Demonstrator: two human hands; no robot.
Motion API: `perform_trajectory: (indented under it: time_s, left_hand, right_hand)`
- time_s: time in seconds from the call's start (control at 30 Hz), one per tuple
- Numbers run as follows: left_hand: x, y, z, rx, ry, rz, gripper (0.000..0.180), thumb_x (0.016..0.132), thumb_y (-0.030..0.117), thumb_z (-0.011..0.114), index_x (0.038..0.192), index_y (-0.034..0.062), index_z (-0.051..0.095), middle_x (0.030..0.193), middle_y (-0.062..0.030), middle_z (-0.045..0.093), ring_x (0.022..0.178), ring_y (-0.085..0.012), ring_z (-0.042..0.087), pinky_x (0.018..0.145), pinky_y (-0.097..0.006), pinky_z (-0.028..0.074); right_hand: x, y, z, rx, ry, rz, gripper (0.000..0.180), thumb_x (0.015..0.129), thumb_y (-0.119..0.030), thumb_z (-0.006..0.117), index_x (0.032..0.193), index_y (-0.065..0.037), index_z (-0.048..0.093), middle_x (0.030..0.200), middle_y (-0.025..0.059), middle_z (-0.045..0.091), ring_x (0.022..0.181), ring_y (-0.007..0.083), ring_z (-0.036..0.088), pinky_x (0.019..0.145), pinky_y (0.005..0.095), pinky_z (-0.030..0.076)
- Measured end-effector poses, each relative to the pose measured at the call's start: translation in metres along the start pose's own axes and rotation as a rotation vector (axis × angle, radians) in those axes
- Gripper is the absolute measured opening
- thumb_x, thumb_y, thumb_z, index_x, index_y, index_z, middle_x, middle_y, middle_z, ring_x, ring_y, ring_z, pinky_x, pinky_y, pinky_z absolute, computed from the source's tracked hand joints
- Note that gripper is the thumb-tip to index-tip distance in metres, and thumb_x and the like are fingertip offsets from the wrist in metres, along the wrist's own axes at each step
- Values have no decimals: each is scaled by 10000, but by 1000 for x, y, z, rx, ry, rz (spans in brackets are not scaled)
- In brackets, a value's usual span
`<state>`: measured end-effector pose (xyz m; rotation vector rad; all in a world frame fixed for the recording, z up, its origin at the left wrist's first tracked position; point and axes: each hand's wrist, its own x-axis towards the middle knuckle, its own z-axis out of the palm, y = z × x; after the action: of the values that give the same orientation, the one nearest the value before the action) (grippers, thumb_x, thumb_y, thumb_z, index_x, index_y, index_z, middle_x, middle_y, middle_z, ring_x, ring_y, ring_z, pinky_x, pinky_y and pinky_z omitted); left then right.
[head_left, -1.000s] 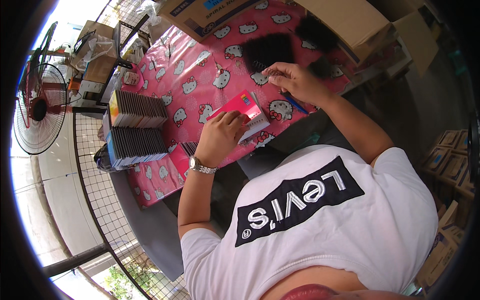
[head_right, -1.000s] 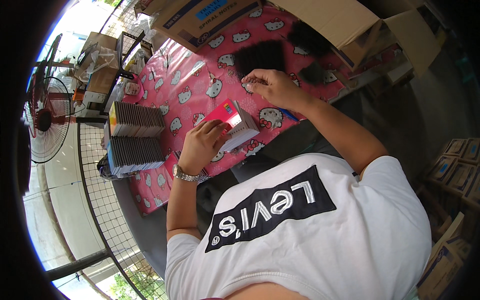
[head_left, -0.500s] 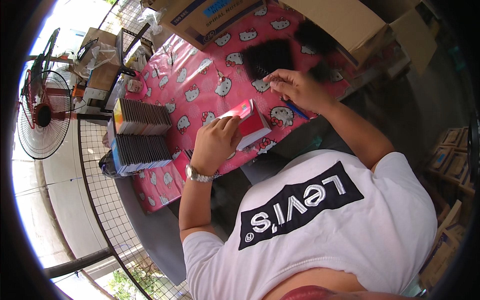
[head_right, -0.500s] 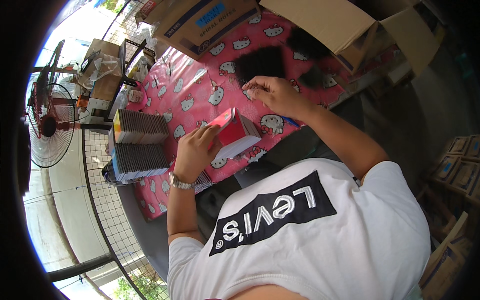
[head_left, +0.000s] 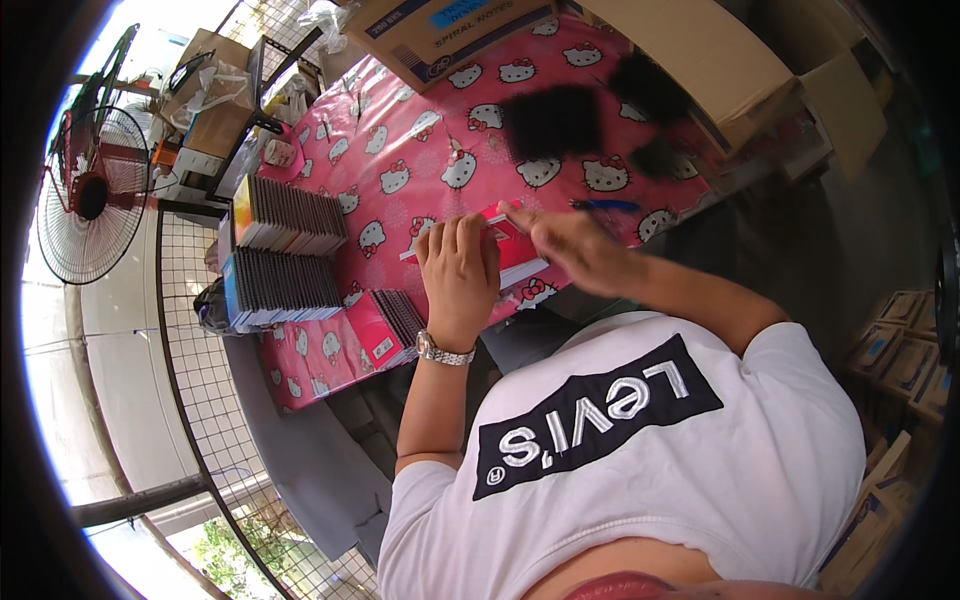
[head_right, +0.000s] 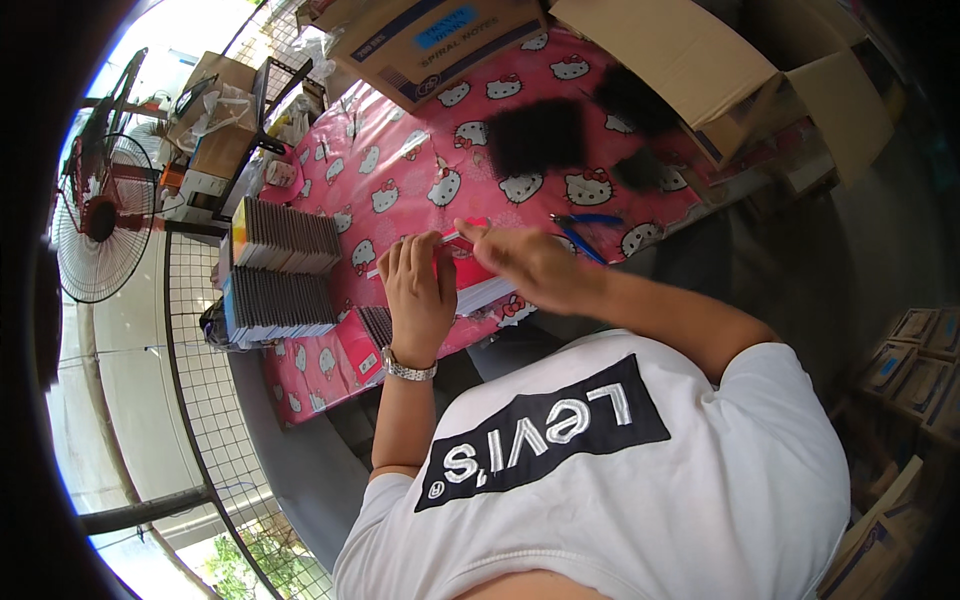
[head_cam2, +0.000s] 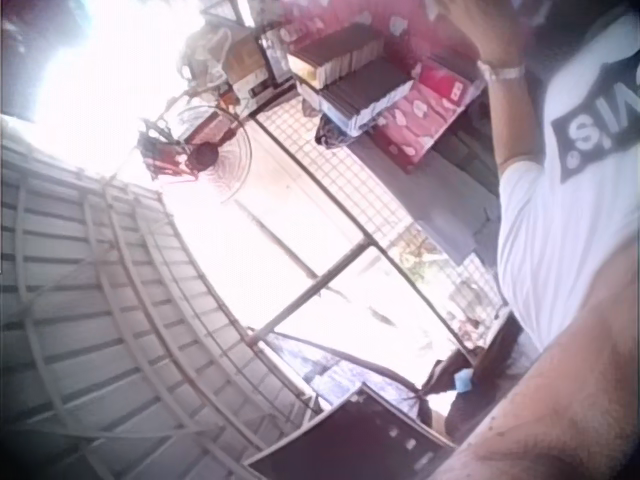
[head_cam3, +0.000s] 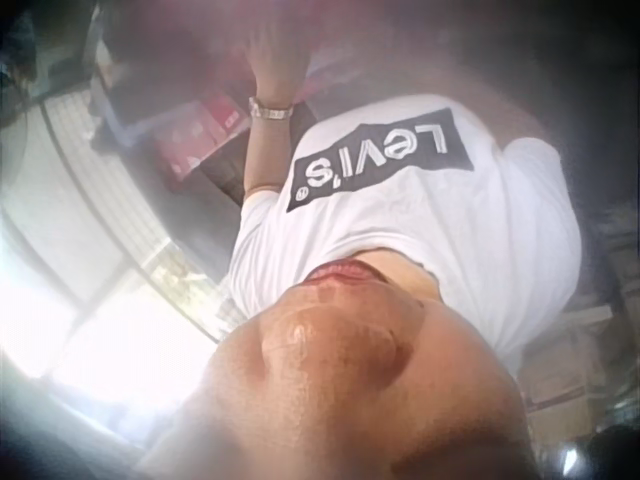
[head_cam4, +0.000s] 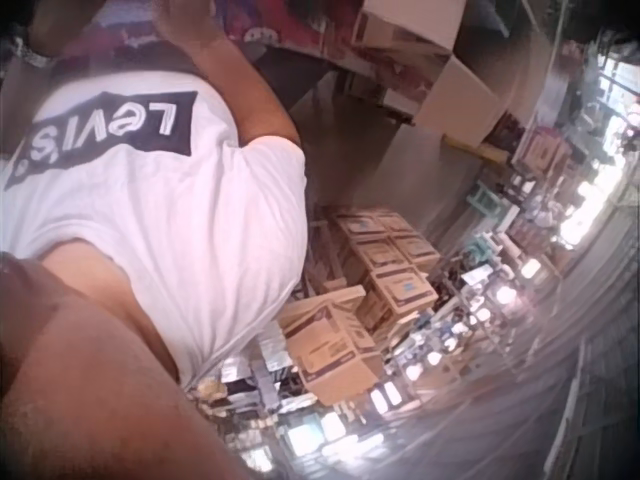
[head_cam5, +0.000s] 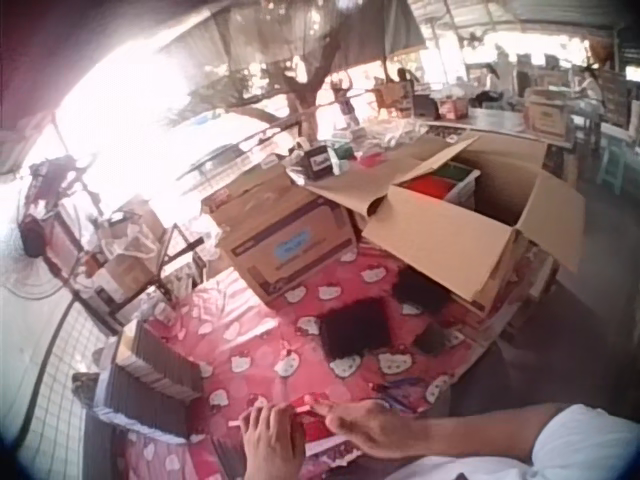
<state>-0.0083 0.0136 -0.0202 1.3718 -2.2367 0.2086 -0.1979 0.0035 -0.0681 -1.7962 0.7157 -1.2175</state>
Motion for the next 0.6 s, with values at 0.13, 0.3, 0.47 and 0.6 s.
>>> perform_trajectory:
  time_s: [0.13, 0.3, 0.47, 0.6]
  left_hand:
    - [-5, -2, -2, -34, -15, -5, 229, 874, 101, 637, 1094, 54, 591, 983, -114, 644, 952, -313, 595, 908, -442, 401]
    - [-2, -3, 1, -21, 9, 0, 231, 863, 112, 665, 1081, 66, 603, 972, -98, 650, 939, -295, 603, 903, -439, 407]
    - [0, 2, -1, -36, -4, -51, 212, 879, 94, 656, 1083, 45, 621, 1001, -124, 661, 987, -319, 605, 925, -436, 405]
    - [0, 4, -2, -43, -27, -64, 227, 880, 103, 653, 1095, 41, 616, 1003, -126, 660, 986, -319, 603, 925, -437, 402]
  right_hand:
    - [34, -16, -48, -69, -94, 44, 241, 978, -130, 609, 1186, -41, 693, 1041, 116, 722, 915, 206, 684, 818, 308, 543]
    - [44, -13, -47, -164, -78, -171, 232, 865, 31, 675, 1072, -64, 721, 965, 76, 644, 848, 201, 664, 712, 290, 545]
    - [44, -8, -48, -199, -108, -162, 246, 867, 41, 671, 1081, -66, 725, 970, 71, 611, 792, 172, 634, 682, 285, 531]
    - [44, -7, -50, -67, -203, -103, 220, 880, 31, 662, 1071, -59, 724, 963, 72, 591, 834, 165, 618, 687, 296, 524]
